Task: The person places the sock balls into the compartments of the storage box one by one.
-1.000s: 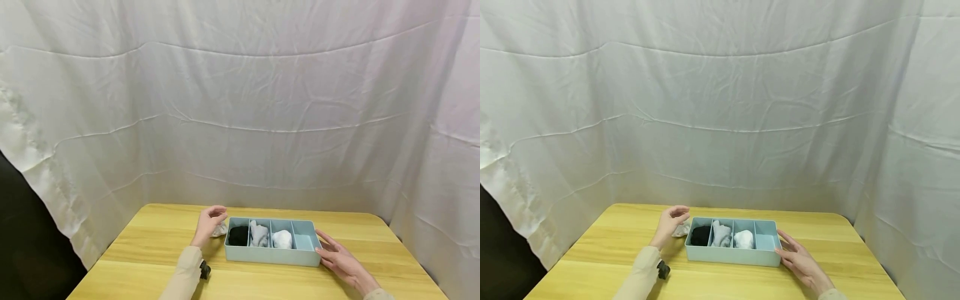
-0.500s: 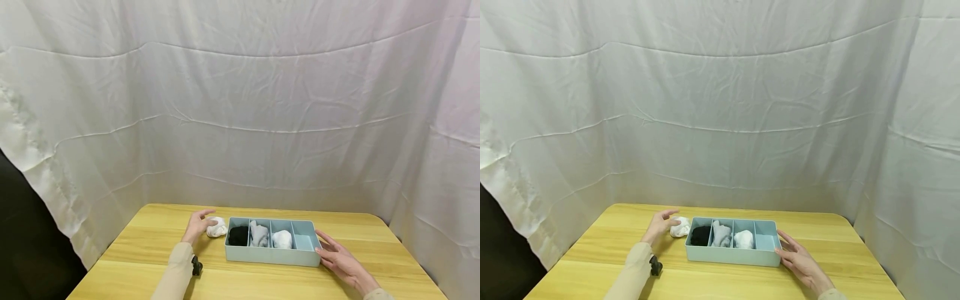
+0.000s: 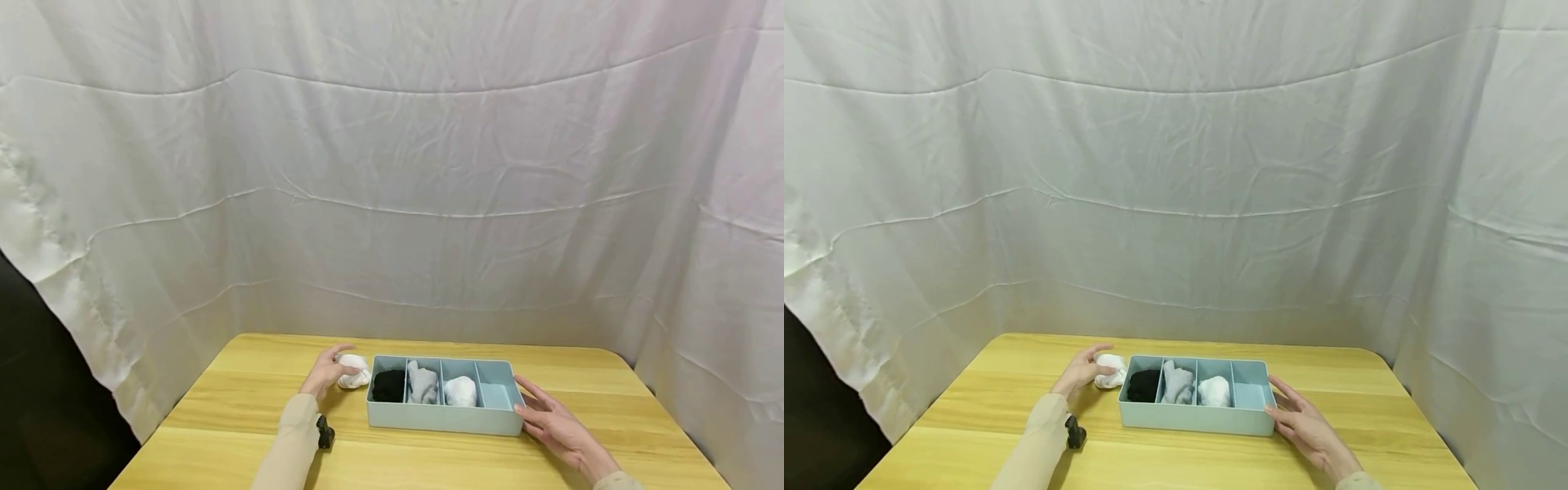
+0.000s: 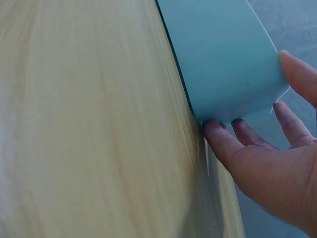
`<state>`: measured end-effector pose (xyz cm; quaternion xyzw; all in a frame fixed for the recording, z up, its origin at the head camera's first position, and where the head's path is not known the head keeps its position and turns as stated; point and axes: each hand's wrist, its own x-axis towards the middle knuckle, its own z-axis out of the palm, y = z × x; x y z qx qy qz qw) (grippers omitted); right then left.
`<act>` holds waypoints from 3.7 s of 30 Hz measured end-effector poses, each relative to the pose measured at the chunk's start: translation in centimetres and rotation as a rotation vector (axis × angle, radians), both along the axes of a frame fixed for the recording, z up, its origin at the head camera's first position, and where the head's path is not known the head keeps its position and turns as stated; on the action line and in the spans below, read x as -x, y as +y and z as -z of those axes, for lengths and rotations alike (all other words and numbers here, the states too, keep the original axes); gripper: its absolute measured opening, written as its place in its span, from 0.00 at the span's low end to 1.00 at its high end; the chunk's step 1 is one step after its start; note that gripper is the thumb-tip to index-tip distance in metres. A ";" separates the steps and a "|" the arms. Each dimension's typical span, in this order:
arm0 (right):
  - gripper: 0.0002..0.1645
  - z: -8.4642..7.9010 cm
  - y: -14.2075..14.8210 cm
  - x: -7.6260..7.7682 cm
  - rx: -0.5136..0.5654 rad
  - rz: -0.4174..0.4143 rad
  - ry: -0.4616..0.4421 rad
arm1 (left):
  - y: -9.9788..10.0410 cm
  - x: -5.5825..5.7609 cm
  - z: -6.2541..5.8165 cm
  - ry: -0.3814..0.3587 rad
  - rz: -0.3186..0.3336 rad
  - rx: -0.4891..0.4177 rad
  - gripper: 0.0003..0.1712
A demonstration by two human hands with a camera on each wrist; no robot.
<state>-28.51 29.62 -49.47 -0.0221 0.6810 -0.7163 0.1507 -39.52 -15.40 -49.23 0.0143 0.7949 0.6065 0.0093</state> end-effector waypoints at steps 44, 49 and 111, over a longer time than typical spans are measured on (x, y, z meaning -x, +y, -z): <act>0.49 -0.2 0.2 -0.4 0.029 -0.002 0.001 | 6.0 -0.9 -3.4 0.267 0.003 -0.317 0.37; 0.49 -0.1 0.2 -0.5 0.015 -0.013 0.006 | 7.6 -1.8 -3.4 0.292 0.055 -0.316 0.39; 0.48 0.3 0.4 -0.2 0.015 -0.017 0.010 | 19.6 -4.6 -1.9 0.290 0.490 -0.003 0.36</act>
